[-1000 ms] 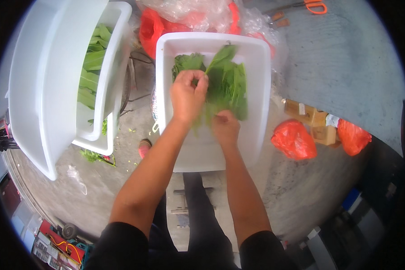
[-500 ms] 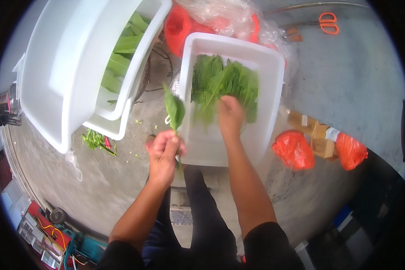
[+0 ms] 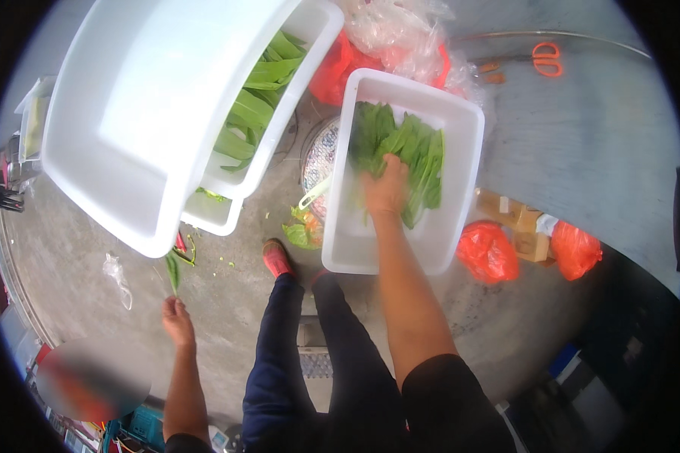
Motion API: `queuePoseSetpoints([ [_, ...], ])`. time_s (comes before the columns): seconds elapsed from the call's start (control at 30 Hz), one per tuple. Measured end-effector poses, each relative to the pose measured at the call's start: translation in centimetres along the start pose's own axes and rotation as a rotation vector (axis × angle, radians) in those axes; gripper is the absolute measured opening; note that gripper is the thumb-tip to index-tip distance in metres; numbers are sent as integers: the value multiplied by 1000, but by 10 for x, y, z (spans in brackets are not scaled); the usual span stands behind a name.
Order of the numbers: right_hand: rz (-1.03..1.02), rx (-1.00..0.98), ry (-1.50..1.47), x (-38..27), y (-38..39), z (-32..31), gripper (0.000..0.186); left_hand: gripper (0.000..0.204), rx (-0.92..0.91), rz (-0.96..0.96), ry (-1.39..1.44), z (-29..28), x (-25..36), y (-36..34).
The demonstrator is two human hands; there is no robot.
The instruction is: The person trims the ends of leafy green vegetables using a knife and places the trimmed pieces into a white plastic container. They then transfer the vegetables into a second container filled with water.
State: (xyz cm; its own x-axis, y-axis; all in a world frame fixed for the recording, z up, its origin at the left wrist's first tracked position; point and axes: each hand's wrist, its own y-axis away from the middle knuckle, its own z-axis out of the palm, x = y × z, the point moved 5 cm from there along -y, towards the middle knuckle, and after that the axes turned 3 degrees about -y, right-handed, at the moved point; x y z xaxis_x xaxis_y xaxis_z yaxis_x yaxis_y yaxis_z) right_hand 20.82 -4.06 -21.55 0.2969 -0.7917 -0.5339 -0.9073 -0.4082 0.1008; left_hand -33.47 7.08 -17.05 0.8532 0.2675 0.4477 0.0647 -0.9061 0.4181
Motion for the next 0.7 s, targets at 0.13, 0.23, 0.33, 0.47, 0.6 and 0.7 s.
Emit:
queuePoseSetpoints([
  [0.13,287,-141,-198,20,0,-8,50,36,193,204,-254,-10,20,-8],
  [0.23,378,-47,-461,32,6,-17,46,36,-122,133,-3,24,39,12],
  [0.33,546,-65,-893,86,3,-18,35,30,-415,229,218,79,146,70],
  [0.47,580,-24,-1141,107,4,-25,31,25,-630,390,429,150,277,132],
  [0.6,609,-109,-1074,111,-9,-32,39,36,-399,501,315,242,329,118],
  [0.7,614,-187,-999,100,-12,-38,43,49,-154,433,264,289,347,86],
])
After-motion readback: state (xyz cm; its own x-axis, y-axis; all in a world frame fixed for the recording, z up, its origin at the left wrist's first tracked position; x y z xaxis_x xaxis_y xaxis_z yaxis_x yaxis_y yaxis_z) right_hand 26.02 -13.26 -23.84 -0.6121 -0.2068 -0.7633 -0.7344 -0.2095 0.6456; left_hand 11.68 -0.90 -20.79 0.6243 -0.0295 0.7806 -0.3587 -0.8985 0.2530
